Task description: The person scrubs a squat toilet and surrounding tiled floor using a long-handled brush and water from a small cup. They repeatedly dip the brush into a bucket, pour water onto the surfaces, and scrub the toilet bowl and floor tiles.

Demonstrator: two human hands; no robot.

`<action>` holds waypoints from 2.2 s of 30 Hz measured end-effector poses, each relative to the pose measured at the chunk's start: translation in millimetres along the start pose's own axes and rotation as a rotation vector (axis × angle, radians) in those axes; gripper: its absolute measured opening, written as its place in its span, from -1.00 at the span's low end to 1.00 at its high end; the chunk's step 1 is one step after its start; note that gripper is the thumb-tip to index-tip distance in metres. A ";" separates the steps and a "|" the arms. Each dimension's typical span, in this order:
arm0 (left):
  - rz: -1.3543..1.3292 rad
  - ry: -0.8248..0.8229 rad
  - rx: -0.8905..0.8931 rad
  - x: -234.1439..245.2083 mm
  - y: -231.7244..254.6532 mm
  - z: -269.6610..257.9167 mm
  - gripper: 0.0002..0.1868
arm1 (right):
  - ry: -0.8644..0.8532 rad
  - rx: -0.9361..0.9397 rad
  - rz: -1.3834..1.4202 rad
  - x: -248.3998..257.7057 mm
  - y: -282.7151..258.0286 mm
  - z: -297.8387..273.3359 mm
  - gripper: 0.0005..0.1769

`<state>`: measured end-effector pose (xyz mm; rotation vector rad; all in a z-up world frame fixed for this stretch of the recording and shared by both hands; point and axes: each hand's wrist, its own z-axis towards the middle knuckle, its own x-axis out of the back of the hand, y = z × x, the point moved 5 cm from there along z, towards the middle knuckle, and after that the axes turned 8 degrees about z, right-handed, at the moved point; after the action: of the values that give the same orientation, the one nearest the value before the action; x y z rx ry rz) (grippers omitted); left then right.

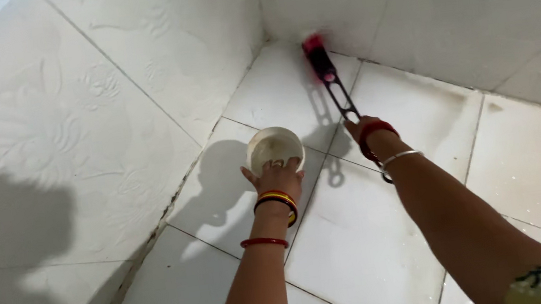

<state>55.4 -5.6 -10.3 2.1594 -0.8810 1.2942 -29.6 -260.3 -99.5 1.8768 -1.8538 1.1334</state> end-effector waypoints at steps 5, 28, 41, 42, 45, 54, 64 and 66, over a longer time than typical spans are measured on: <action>-0.020 0.035 -0.024 -9.8 -4.6 2.1 -0.59 | -0.075 0.111 -0.109 -33.5 -65.0 -17.4 -0.18; -0.024 0.120 -0.026 -9.3 -6.7 1.7 -0.60 | 0.016 0.207 -0.083 -42.2 61.8 9.6 -0.22; 0.109 0.082 -0.079 -16.7 -25.6 -21.7 -0.64 | -0.101 0.533 -0.331 -154.3 55.9 -46.9 -0.38; 0.114 0.080 -0.079 -14.9 -33.7 -30.5 -0.64 | -0.133 0.532 -0.366 -170.4 58.7 -73.8 -0.41; 0.174 0.006 -0.087 -16.0 -60.1 -65.4 -0.69 | -0.240 0.366 -0.321 -180.2 83.2 -133.9 -0.34; 0.351 -0.065 -0.192 36.2 -31.4 -83.4 -0.50 | -0.115 0.322 -0.167 -100.6 49.2 -132.5 -0.22; 0.135 0.150 -0.092 20.2 -20.2 -86.0 -0.57 | -0.078 0.297 -0.115 -117.7 136.6 -107.5 -0.21; 0.136 0.192 -0.027 5.0 -30.1 -86.7 -0.61 | -0.014 0.152 -0.005 -95.5 203.3 -90.3 -0.14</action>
<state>27.8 71.9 30.7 1.9440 -0.9727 1.5181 -237.8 -159.7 -171.2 1.9736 -1.8153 1.2953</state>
